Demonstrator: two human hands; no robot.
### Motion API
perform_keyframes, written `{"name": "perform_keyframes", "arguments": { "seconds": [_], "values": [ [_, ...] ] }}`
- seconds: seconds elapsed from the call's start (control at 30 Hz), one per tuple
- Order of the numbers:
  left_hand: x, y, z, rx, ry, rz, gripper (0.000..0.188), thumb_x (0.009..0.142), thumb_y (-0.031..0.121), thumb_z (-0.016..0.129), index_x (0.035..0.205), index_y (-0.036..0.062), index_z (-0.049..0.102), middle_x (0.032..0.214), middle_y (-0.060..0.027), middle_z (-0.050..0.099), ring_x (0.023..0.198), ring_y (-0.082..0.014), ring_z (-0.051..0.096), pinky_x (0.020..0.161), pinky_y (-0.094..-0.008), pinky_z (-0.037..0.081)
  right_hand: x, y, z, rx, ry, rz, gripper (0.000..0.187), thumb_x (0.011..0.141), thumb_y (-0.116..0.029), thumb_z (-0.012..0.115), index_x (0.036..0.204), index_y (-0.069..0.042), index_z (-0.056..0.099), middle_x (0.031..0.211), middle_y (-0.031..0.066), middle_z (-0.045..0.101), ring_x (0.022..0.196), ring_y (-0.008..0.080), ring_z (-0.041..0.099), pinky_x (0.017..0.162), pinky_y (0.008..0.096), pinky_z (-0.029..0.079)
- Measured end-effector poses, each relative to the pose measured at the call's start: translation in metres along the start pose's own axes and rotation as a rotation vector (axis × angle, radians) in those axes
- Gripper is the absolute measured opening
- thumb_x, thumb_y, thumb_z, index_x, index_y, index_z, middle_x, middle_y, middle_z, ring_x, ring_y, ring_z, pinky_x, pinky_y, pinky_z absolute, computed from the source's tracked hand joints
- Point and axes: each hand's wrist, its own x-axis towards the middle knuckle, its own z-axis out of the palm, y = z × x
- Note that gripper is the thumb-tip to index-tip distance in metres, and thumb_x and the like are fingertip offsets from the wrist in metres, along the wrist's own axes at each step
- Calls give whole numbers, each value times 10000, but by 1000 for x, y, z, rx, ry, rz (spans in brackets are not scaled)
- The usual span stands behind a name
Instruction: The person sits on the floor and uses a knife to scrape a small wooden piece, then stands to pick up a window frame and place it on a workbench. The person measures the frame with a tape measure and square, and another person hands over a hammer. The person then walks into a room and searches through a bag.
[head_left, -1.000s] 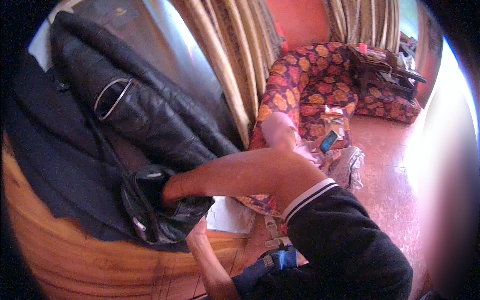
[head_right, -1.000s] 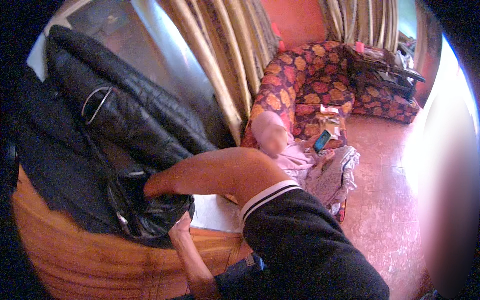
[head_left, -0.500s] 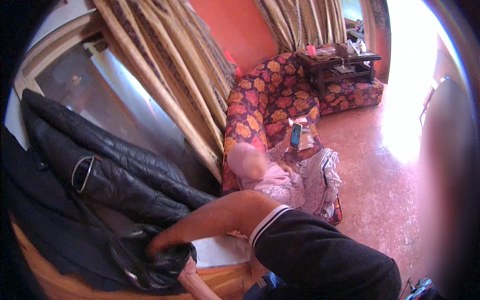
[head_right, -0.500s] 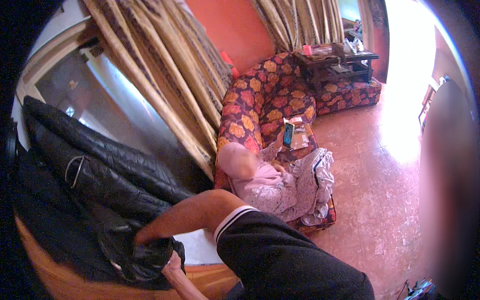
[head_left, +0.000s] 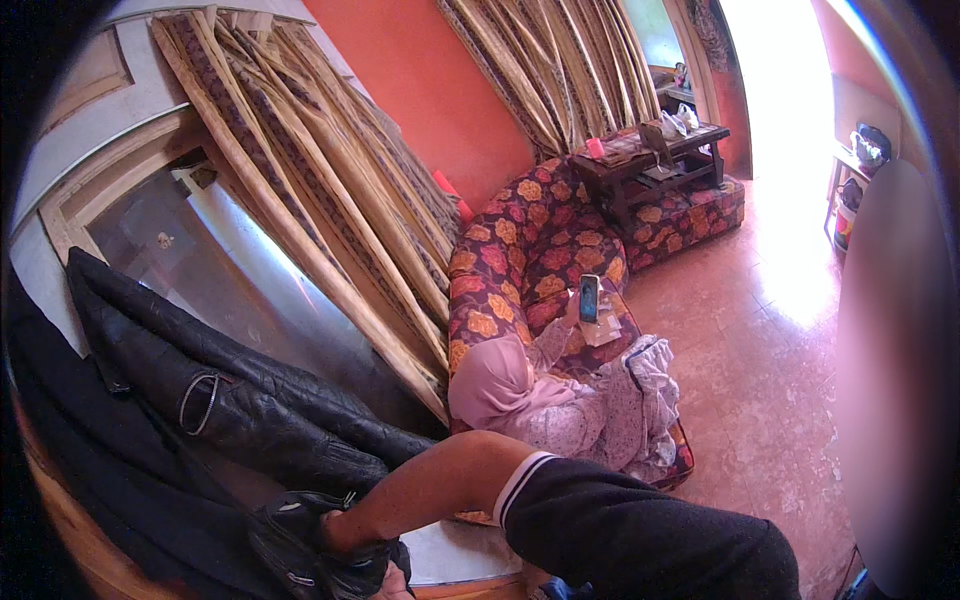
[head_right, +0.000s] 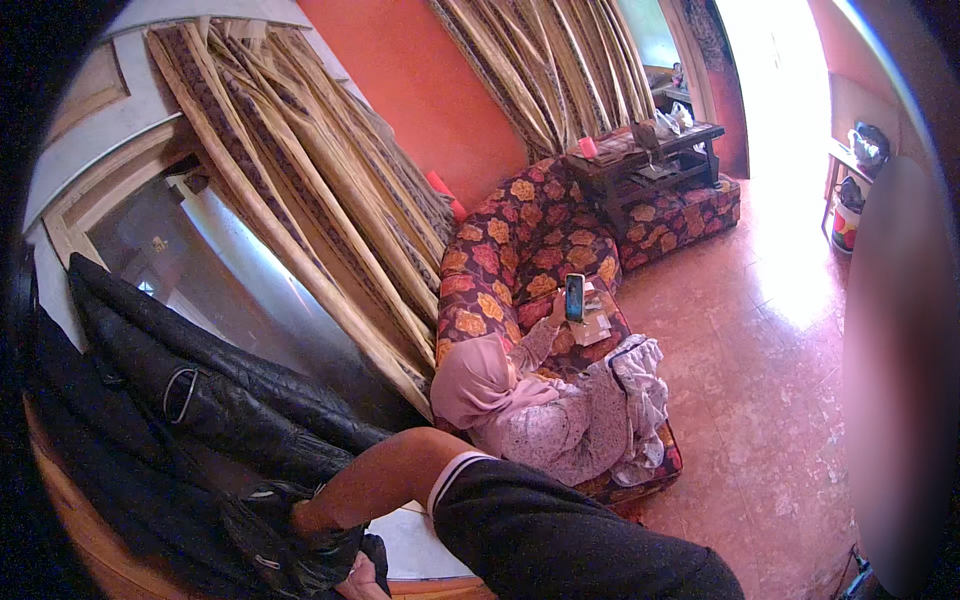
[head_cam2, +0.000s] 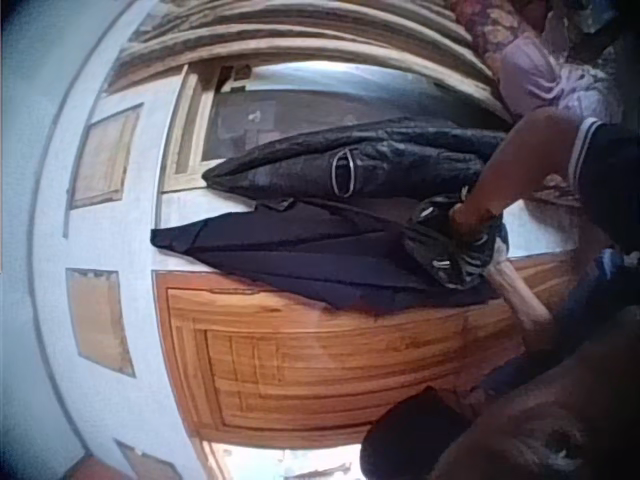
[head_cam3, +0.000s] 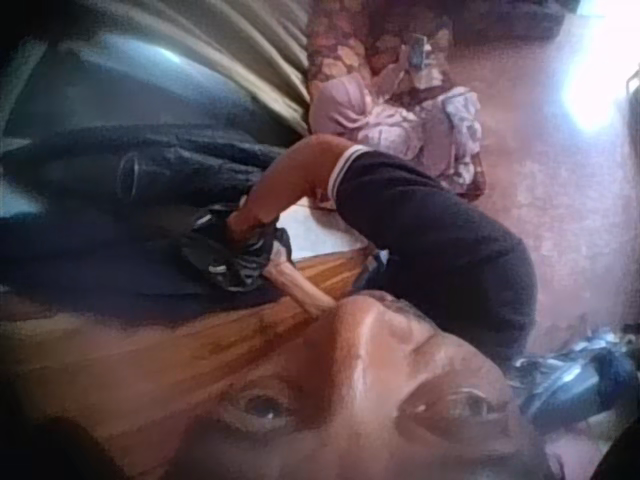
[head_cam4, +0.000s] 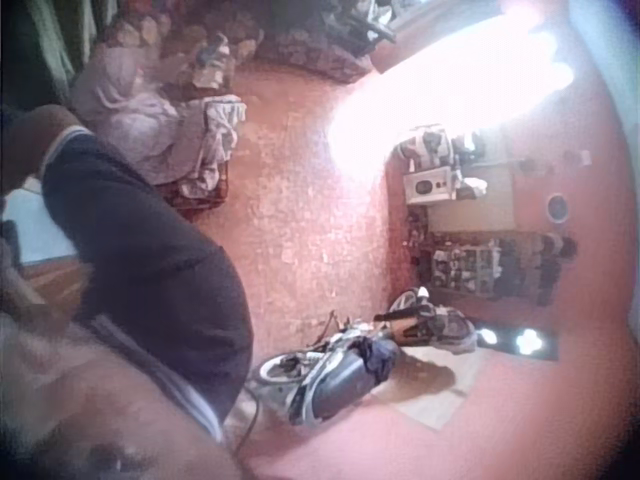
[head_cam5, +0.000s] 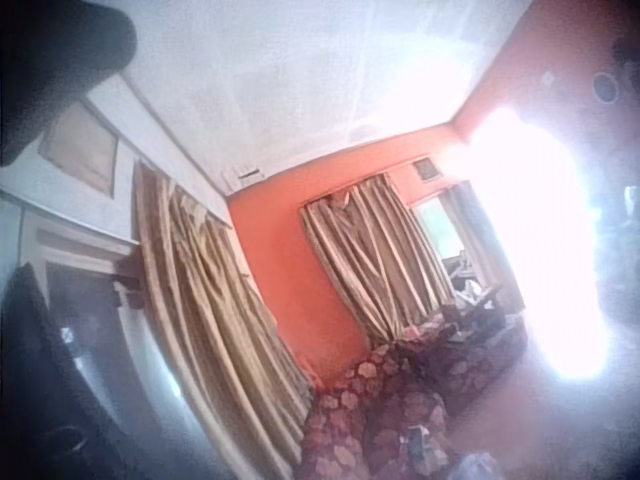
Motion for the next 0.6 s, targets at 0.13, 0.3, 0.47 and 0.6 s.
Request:
{"name": "perform_keyframes", "arguments": {
  "seconds": [0.13,0.3,0.47,0.6],
  "values": [
    [-1,6,-8,-3,-2,-4,324,961,332,519,1075,70,670,1180,-56,697,886,-170,635,490,-294,436,-11,6,-6,-12,3,-99,319,790,-327,693,1055,-164,763,1105,128,717,1009,322,688,823,470,567],
    [-7,15,-19,-18,1,-10,330,963,345,509,1063,75,669,1174,-52,698,864,-159,633,445,-284,415,-27,27,3,133,318,-269,363,708,-294,761,1040,-149,761,1035,147,720,971,358,683,805,486,562],
    [-11,19,-30,-85,-1,-37,338,965,358,499,1052,79,667,1169,-49,700,842,-148,630,399,-275,395,-10,23,20,324,351,-185,318,728,-269,740,1017,-137,760,1075,164,708,1013,359,667,856,490,547],
    [-9,18,-40,-120,88,-33,344,962,367,494,1076,85,656,1200,-53,688,848,-146,631,402,-269,381,-10,38,21,46,277,-314,306,722,-240,750,1005,-124,757,1103,172,695,987,382,660,828,500,555]
  ]
}}
